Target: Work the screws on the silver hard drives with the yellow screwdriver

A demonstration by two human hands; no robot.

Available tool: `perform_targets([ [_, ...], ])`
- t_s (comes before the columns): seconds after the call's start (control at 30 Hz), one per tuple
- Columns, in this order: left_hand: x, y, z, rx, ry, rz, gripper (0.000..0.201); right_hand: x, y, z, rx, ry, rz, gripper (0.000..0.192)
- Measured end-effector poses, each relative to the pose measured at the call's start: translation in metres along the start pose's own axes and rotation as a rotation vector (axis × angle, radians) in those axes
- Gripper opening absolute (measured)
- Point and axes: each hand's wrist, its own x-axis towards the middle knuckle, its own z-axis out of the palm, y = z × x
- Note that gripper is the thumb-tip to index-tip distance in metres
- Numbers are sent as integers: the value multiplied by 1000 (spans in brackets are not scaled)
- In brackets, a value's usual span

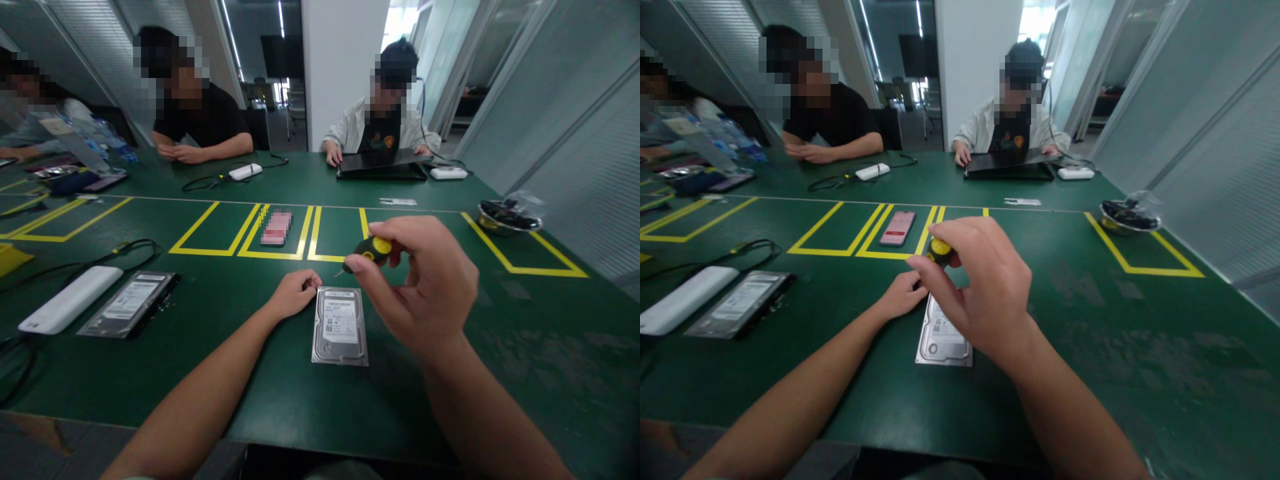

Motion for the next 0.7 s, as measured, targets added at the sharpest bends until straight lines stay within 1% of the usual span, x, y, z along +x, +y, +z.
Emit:
perform_targets([
  [0.07,0,-1,1,11,5,-2,14,2,-3,-8,-33,7,-12,28],
  [0.23,1,0,-1,28,-2,-11,16,4,-16,-27,-102,-63,-25,28],
  [0.37,0,1,-2,13,-13,-2,19,2,-28,-39,-136,-24,-13,31],
  [0.43,0,1,-2,8,-12,-3,19,-1,-30,-42,-155,-9,-27,30],
  [0.5,0,0,-1,6,-7,-8,18,-5,-26,-42,-167,-21,-51,29],
  [0.53,0,0,-1,6,-5,-10,18,-7,-23,-41,-176,-48,-52,28],
  [0.63,0,1,-1,6,-1,-15,18,-20,-7,-36,-200,-133,-30,19],
  [0.7,0,1,-1,9,0,-17,18,-32,6,-31,-255,-179,-16,13],
])
